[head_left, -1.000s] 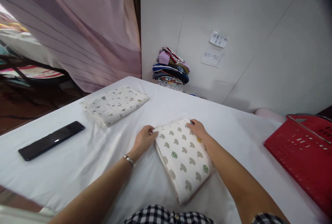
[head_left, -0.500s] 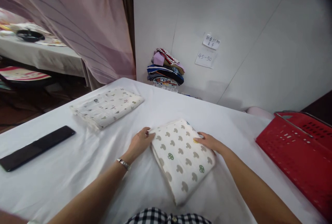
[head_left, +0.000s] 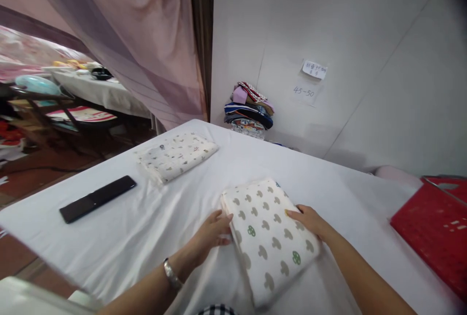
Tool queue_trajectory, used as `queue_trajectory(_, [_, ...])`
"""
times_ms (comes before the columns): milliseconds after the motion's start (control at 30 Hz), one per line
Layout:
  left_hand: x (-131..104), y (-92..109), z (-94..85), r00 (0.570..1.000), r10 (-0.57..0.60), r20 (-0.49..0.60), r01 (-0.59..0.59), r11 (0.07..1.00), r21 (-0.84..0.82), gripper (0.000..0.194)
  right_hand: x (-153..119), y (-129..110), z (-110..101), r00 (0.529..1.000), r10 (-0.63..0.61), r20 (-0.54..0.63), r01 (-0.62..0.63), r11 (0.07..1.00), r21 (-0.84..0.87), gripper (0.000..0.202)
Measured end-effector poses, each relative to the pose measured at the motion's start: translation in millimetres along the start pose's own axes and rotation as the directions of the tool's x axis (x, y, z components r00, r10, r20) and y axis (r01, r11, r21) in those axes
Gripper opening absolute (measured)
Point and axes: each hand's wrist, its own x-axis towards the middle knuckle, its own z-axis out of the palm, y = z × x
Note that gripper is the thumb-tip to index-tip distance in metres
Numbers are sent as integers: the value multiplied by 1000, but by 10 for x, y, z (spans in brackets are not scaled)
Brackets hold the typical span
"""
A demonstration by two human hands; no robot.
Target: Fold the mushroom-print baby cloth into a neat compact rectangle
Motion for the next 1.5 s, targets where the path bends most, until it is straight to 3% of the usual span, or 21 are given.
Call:
queue_trajectory(100, [49, 31, 86, 993, -2, 118, -1, 1000, 24, 64, 29, -25, -55, 998, -29, -51, 29, 1000, -8, 44])
queue_trajectory(200, [148, 98, 216, 986, 37, 165, -48, 997, 63, 56, 84, -82, -228, 986, -76, -145, 67, 995, -70, 44])
queue_trajectory(333, [303, 143, 392, 992, 71, 100, -81, 992, 93, 66, 186, -45, -491, 960, -65, -271, 8, 978, -208, 44])
queue_trajectory(400, [373, 144, 429, 994, 101, 42, -106, 987, 123, 74, 226, 30, -548, 945, -65, -319, -34, 955, -296, 47])
queue_trajectory(467, [433, 137, 423, 989, 146, 30, -149, 970, 193, 70, 234, 91, -532, 927, -90, -365, -54, 929, -366, 52])
queue_trajectory(567, [501, 132, 373, 978, 203, 49, -208, 921, 329, 49, 157, 77, -369, 871, -232, -434, 14, 894, -448, 50])
queue_trajectory(667, [553, 148, 339, 956, 287, 62, -284, 853, 438, 30, -34, -64, -71, 806, -424, -414, 218, 862, -458, 42])
queue_trajectory(800, [659, 202, 355, 923, 377, 77, -365, 795, 485, 16, -367, -282, 361, 778, -591, -212, 494, 785, -374, 39])
queue_trajectory(900, [767, 244, 394, 923, 383, 46, -352, 788, 506, 11, -558, -369, 571, 732, -679, -56, 609, 689, -393, 40])
queue_trajectory(1200, [936, 240, 566, 924, 377, 66, -332, 704, 628, 23, -617, -314, 854, 694, -711, -107, 528, 605, -596, 44])
queue_trajectory(1500, [979, 219, 475, 927, 375, -15, -311, 790, 529, 16, -564, -174, 955, 649, -747, -143, 521, 574, -632, 45])
